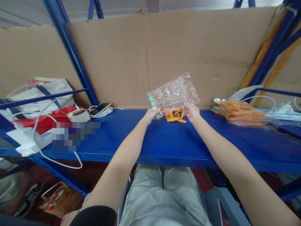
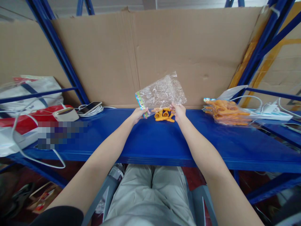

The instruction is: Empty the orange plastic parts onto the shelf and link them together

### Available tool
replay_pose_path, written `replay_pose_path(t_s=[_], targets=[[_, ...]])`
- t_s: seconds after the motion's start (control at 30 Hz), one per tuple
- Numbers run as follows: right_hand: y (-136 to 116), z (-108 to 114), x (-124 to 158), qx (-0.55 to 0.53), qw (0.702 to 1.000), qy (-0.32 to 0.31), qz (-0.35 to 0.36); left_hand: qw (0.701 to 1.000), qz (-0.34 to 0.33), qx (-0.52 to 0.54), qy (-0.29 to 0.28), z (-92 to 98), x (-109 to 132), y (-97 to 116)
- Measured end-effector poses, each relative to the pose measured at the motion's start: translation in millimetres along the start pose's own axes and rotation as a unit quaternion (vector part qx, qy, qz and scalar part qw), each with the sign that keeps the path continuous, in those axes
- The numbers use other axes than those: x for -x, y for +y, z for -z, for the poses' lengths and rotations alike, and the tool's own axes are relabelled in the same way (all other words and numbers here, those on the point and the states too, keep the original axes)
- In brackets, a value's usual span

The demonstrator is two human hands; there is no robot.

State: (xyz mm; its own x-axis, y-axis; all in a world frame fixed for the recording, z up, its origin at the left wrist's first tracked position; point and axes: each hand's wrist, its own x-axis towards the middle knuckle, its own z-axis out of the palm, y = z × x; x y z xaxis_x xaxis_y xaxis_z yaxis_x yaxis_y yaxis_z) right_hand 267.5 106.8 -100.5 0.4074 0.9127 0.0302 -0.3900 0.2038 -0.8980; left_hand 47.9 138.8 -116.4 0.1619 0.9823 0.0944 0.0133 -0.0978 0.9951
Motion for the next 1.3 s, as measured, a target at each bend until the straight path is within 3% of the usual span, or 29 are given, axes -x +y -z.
replay_pose_path(t_s=[0.17,0.4,0.83,1.13,1.3], targets=[[1,0,0,-0.029,0.999,-0.013,0.032,0.999,0.004,0.028,0.023,-2.4,0,3],[0,2,0,-0.051,0.999,-0.008,0.008,0.998,0.023,0.019,-0.063,-0.8,13,7],[-3,6,1,0.001,1.0,-0.011,0.014,0.999,0.025,0.015,-0.02,-2.6,14,11],[0,0,9,0.039,0.992,-0.119,-0.026,0.998,0.017,-0.011,-0.055,-3.0,14,9],[1,1,8,0.031,0.995,-0.095,-0.01,0.998,0.0,-0.052,-0.018,-2.3,9,5]])
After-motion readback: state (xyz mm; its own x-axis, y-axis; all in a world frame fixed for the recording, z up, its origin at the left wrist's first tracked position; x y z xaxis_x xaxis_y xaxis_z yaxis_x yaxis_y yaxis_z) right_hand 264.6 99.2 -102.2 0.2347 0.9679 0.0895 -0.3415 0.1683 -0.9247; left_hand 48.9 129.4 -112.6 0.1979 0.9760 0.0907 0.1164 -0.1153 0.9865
